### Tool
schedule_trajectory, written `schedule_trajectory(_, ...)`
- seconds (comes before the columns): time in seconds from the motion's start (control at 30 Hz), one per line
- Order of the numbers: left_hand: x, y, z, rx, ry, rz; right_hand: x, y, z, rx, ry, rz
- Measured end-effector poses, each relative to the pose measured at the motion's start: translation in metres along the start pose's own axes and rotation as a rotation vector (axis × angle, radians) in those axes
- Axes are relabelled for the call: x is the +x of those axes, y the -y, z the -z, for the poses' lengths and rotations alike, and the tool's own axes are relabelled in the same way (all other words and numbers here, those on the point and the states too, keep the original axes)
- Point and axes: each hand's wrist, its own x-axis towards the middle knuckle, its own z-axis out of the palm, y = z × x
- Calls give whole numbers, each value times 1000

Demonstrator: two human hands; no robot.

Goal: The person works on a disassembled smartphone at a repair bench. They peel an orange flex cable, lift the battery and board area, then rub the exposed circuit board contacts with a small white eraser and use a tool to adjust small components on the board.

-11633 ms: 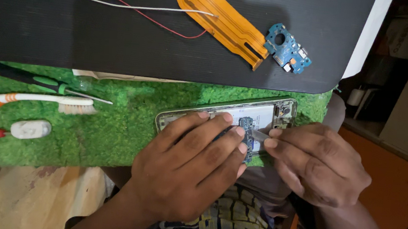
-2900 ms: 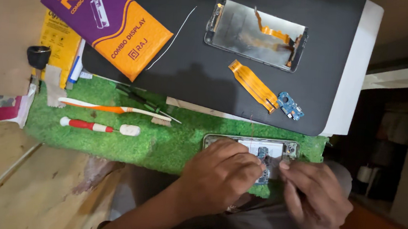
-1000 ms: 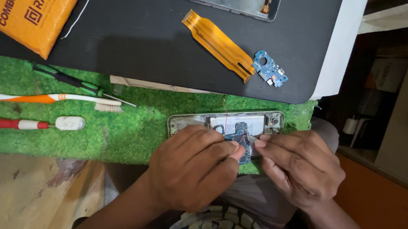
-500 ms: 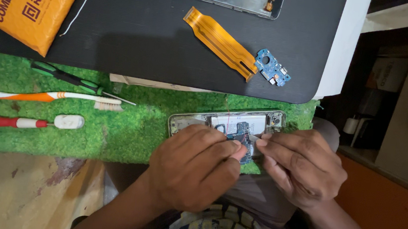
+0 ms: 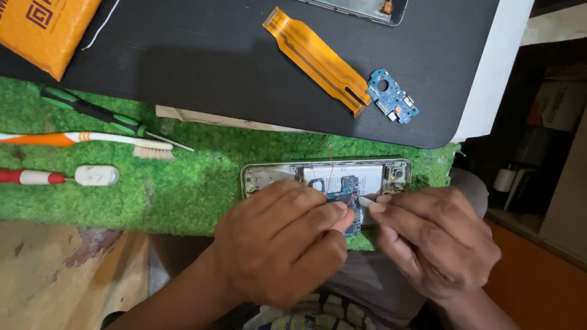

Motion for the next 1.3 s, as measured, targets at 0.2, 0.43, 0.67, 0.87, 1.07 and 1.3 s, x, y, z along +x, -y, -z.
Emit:
schedule_trajectory(0.2,0,1,-1,25,-15,-38,3,3,3,-13,19,-3)
schedule_trajectory(0.43,1,0,-1,23,-21,-25,4,4,1,-21,8,-13)
schedule_trajectory(0.67,2,0,1,23,-15,-20,4,5,4,-47,41,1)
schedule_trajectory(0.87,2,0,-1,6,-17,-9,2,4,2,-82,34,31)
schedule_trajectory(1.07,1,0,-1,9,-10,-8,3,4,1,-94,30,55)
schedule_trajectory(1.3,1,-1,-3,32,-16,7,2,6,0,-101,6,34)
